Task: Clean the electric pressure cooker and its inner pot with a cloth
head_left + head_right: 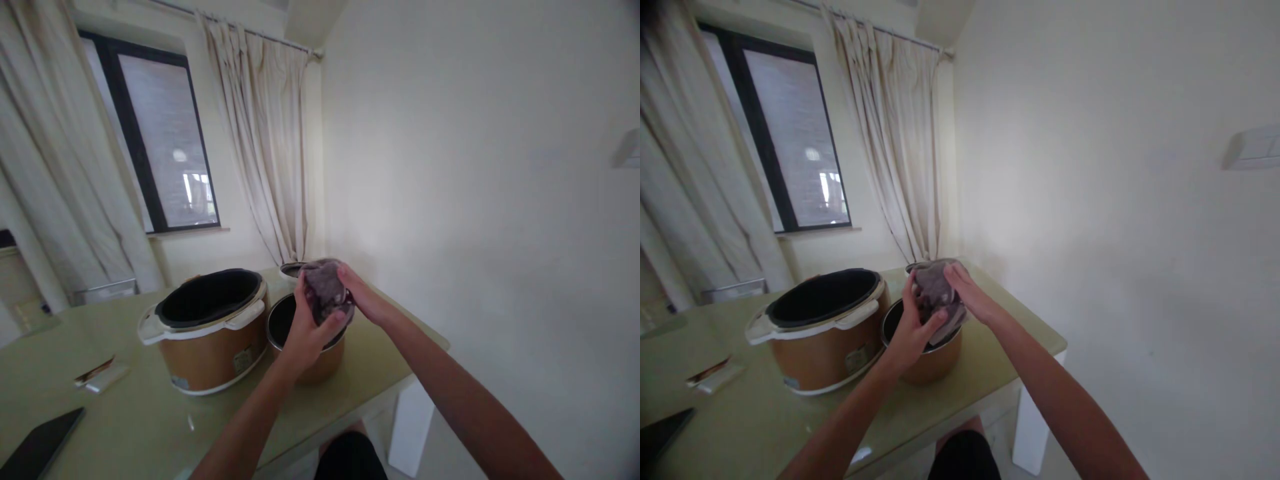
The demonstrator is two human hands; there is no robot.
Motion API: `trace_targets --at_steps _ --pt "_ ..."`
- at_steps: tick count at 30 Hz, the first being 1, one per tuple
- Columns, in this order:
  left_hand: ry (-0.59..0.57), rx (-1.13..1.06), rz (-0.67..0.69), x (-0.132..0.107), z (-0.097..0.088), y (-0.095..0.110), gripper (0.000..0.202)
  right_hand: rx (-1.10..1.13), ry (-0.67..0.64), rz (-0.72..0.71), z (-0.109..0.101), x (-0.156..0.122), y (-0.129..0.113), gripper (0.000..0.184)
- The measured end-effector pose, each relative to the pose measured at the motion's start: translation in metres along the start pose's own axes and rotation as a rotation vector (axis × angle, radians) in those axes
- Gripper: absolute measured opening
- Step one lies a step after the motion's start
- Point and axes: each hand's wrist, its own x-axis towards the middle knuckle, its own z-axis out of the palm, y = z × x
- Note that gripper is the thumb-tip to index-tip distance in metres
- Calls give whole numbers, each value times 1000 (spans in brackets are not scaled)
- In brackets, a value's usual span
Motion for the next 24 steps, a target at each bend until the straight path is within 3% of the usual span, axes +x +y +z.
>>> trace_targets --at_steps 3,6,8,11,14,17,19,21,24 --pt "184 -179 -101 13 2 -7 100 -227 -235 -17 10 3 -8 47" --pt "288 -396 -300 18 -14 -15 81 -291 -228 -39 7 11 0 40" --pt "267 -588 -487 23 -27 -16 70 -312 -189 -107 6 19 9 45" --pt "192 -778 -689 32 -41 -13 60 -380 -230 -199 8 31 23 75" --pt "189 -819 -805 44 -46 -7 49 -428 -327 -173 11 40 32 67" --pt "263 -766 -810 54 -47 2 41 -472 -294 -153 16 43 31 54" --pt "377 -642 -731 61 -48 9 36 -452 -209 -148 21 41 24 53" --pt "450 -520 -670 68 -48 17 27 -381 -225 -155 27 36 11 55" --pt "369 -494 -648 80 -50 27 18 -423 -365 -225 33 30 -7 73"
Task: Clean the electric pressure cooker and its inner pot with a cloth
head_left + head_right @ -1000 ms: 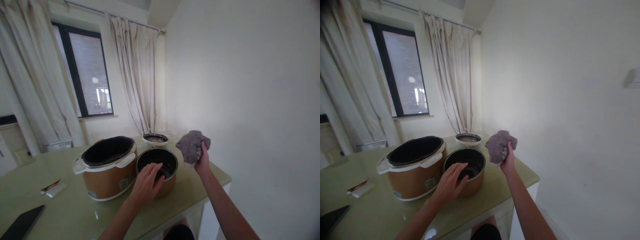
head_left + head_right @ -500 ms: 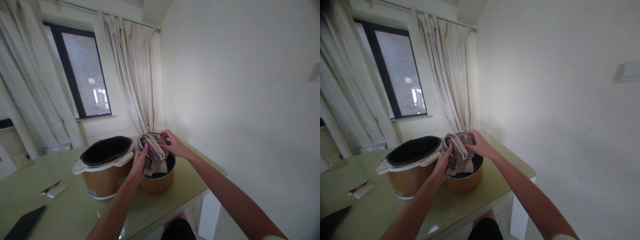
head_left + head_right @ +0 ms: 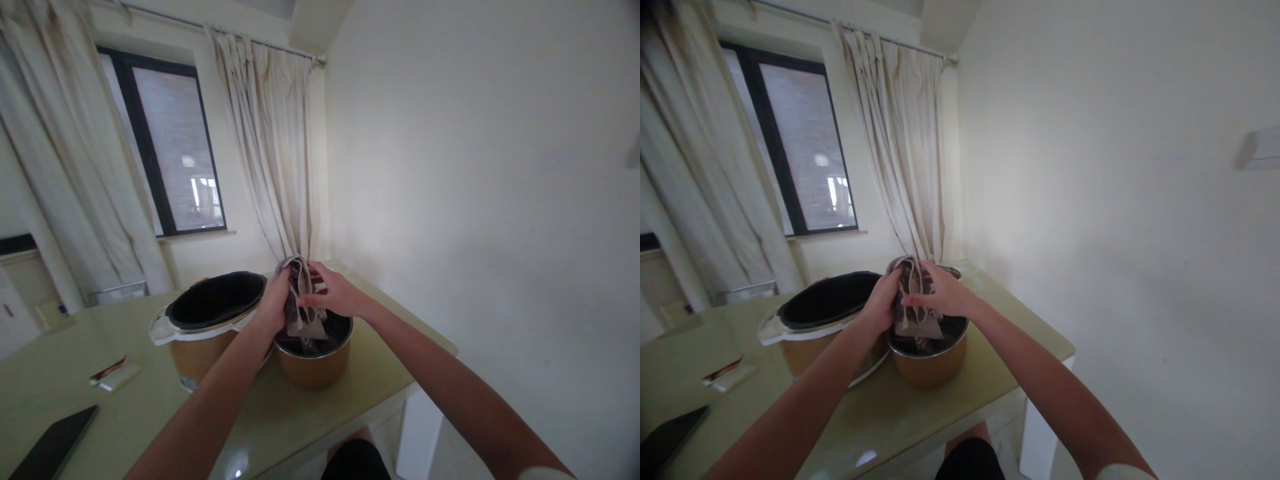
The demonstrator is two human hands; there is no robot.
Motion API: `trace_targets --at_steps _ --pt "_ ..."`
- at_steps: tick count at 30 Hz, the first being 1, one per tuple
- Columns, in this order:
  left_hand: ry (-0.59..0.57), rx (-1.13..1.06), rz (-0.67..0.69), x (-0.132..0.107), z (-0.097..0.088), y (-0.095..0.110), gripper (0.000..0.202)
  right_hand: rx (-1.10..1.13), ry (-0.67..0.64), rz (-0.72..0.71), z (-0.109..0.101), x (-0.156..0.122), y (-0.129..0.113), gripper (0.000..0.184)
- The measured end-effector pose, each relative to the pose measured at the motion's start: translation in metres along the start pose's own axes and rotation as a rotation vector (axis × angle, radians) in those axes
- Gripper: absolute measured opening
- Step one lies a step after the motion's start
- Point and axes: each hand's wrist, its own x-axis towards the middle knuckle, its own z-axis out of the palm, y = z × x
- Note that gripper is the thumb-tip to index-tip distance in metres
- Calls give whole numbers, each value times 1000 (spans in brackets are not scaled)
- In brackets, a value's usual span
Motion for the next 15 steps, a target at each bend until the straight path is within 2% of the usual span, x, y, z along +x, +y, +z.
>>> trace_targets --at_steps 2,4,6,9,11,13,15 --pt "-68 13 34 3 2 10 14 -154 14 -13 -5 3 -5 77" --pt "-71 44 86 6 1 19 14 -210 79 57 -12 8 -3 66" --pt "-49 68 34 9 1 26 18 -104 152 200 -18 14 0 58" --pt "-64 22 -159 9 8 32 24 144 221 368 -15 23 -2 36" --pt "-129 -36 -211 7 17 35 32 251 140 340 -6 27 -9 26" --pt "-208 -68 -196 2 27 37 41 280 51 264 3 30 -16 30" --pt "-252 -55 -193 -3 31 39 51 259 85 235 7 30 -17 39"
